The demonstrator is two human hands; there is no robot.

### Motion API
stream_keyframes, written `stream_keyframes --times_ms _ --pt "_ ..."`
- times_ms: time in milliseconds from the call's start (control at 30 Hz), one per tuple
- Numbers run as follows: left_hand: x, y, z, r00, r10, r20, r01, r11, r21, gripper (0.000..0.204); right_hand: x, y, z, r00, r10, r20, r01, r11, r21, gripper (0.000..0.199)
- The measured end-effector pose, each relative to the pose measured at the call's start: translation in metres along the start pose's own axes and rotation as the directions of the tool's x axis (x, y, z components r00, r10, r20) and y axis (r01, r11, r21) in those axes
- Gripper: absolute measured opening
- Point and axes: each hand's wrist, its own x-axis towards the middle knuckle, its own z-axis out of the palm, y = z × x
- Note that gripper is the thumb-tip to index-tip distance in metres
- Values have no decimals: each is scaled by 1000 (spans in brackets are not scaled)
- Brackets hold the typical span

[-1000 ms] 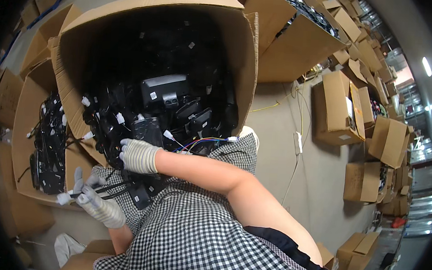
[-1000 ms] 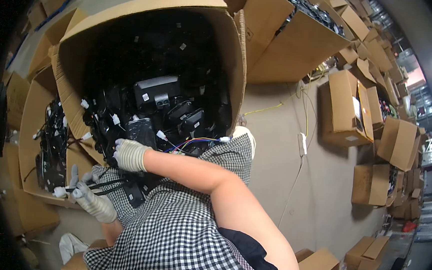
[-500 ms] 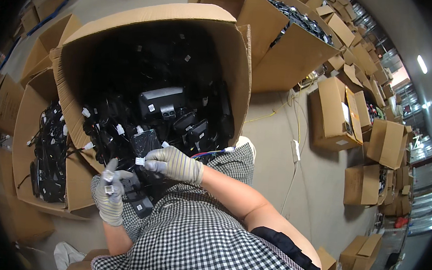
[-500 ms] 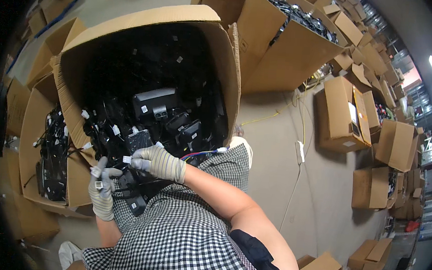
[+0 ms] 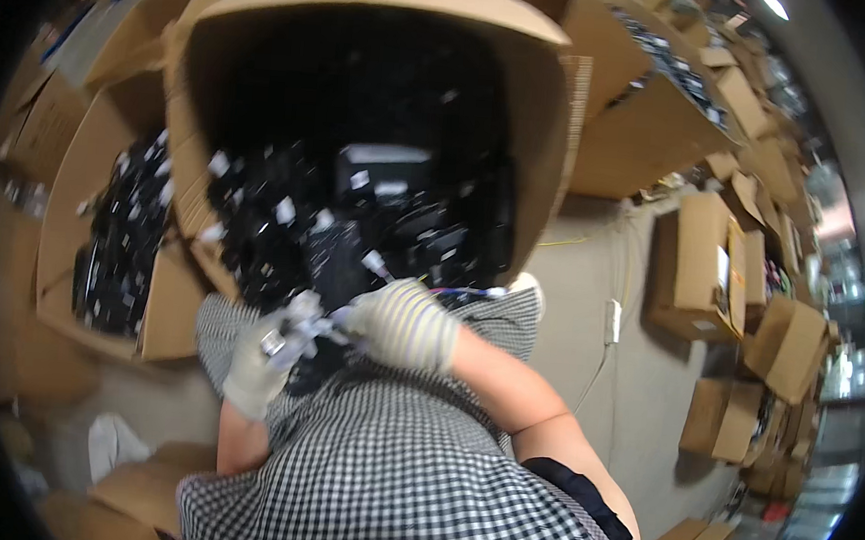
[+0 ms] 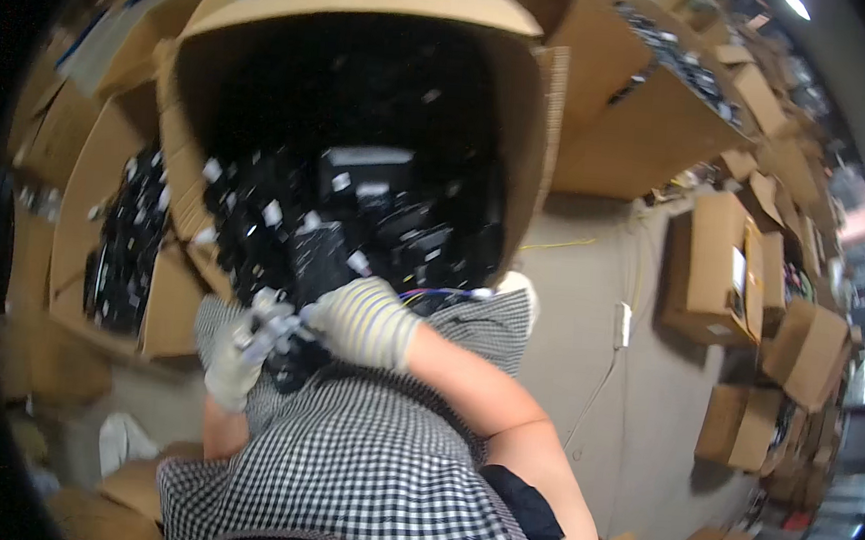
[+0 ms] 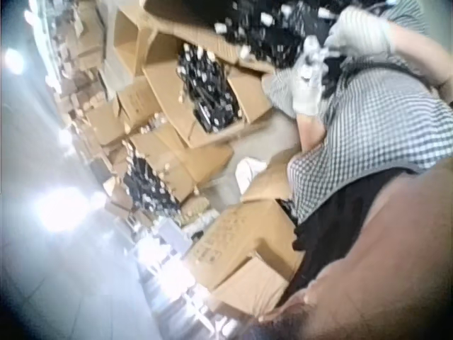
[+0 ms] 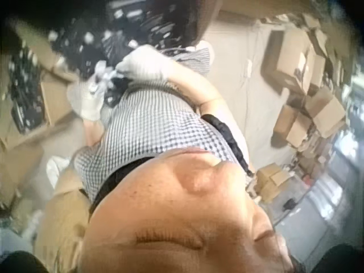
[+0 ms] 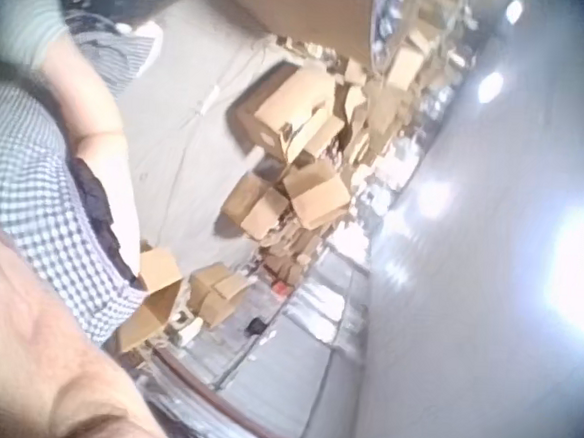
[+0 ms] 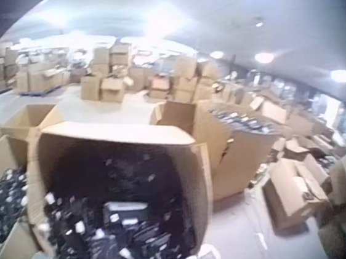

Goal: The person sorts black plastic components from large cardboard boxes by hand in a warehouse.

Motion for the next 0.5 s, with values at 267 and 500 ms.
stream_keyframes --times_ms 267,500 --pt "4 3 -4 958 -122 258 -65 788 613 28 -13 4 27 998 59 -8 -51 916 398 21" --pt "-12 -16 -12 973 -135 188 35 888 458 33 -14 -22 69 971 211 -108 -138 873 467 22"
